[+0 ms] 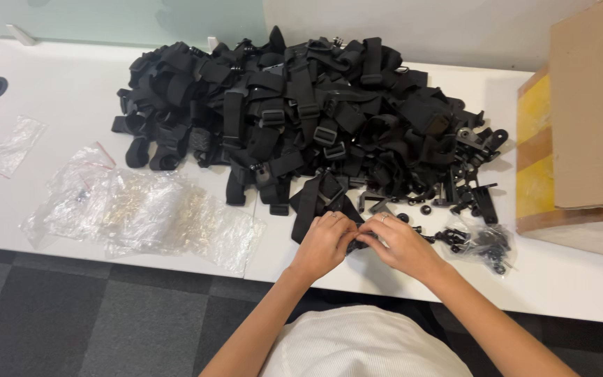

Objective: The person assembles black straps by attaching small metal components to them. They pick up a strap, insert a metal piece, and then place the assembled item into a clear plastic bag. The person repeats this process with multiple straps, placing the finished bags into a cardboard box.

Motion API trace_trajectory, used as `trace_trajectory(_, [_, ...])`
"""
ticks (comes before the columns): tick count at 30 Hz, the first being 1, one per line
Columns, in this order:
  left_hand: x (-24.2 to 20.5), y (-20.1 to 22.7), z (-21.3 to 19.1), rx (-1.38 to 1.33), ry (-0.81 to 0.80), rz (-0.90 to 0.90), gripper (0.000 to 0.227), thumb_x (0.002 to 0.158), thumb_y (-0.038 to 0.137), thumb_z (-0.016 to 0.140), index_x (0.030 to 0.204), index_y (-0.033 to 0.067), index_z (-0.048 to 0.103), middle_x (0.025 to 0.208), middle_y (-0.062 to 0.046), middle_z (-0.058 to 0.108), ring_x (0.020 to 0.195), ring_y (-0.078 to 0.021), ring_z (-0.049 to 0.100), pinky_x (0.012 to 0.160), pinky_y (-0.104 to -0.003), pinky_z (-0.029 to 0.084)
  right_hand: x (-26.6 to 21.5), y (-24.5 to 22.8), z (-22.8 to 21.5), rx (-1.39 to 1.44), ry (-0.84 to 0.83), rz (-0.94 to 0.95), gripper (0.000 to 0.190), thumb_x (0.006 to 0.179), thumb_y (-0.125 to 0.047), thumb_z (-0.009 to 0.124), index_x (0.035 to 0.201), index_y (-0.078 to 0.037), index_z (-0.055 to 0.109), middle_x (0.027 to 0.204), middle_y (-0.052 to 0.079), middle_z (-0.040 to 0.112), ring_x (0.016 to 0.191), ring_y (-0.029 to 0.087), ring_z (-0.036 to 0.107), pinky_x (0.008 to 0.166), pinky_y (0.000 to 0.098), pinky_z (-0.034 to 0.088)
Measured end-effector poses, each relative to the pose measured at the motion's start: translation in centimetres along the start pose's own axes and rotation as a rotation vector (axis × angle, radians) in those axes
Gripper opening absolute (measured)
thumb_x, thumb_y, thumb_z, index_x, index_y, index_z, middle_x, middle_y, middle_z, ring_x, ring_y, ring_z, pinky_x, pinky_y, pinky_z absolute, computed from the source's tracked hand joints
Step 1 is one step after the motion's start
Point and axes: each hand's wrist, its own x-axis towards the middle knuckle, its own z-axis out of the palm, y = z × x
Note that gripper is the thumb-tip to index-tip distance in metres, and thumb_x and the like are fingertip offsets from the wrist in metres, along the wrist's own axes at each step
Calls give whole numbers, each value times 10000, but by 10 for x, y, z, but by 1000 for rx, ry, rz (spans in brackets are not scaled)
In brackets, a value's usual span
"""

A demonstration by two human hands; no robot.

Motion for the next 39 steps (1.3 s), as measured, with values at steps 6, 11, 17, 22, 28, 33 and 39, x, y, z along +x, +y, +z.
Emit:
trace_trajectory(6, [40,63,-22,-22,116,150,58,852,130,781,871,91,743,825,-9,674,834,-197,625,857,-364,438,0,-7,-75,-134,78,-180,175,834,-153,785,869,-25,671,815,65,670,766,246,657,695,354,545])
trace_trajectory(11, [83,121,-25,-19,280,191,163,736,220,897,747,111,776,665,34,628,710,-143,581,844,-334,436,-3,-2,-147,-334,200,-355,220,825,-163,820,837,-23,651,761,68,594,690,231,606,602,352,514])
trace_trajectory(17, [149,182,4,-30,428,325,382,668,293,968,571,97,654,520,40,519,552,-144,465,730,-336,425,-23,23,-252,-575,289,-421,399,800,-279,902,659,-75,590,595,26,497,531,189,524,476,345,438])
trace_trajectory(22, [209,233,47,-122,433,459,457,721,274,971,576,90,579,565,20,503,576,-159,471,680,-305,414,-48,48,-344,-732,350,-442,459,750,-403,913,653,-79,603,590,18,514,512,179,523,473,324,425])
trace_trajectory(28, [278,291,94,-111,451,603,305,790,261,922,762,95,668,698,19,593,678,-151,540,699,-334,420,-83,85,-437,-710,281,-150,360,704,-340,885,701,-55,665,620,43,603,529,162,585,488,276,446])
trace_trajectory(33, [312,309,130,-196,402,422,151,935,186,822,917,68,728,832,-18,677,762,-145,643,729,-306,507,-120,162,-507,-451,286,139,193,963,-153,786,932,-50,626,869,88,687,802,159,681,782,260,549])
trace_trajectory(39, [324,272,166,-283,256,139,184,963,175,736,938,-7,734,856,-88,741,745,-164,690,734,-291,558,-145,297,-556,-78,50,476,74,997,10,560,1063,-21,575,1013,131,762,1077,215,741,986,360,550])
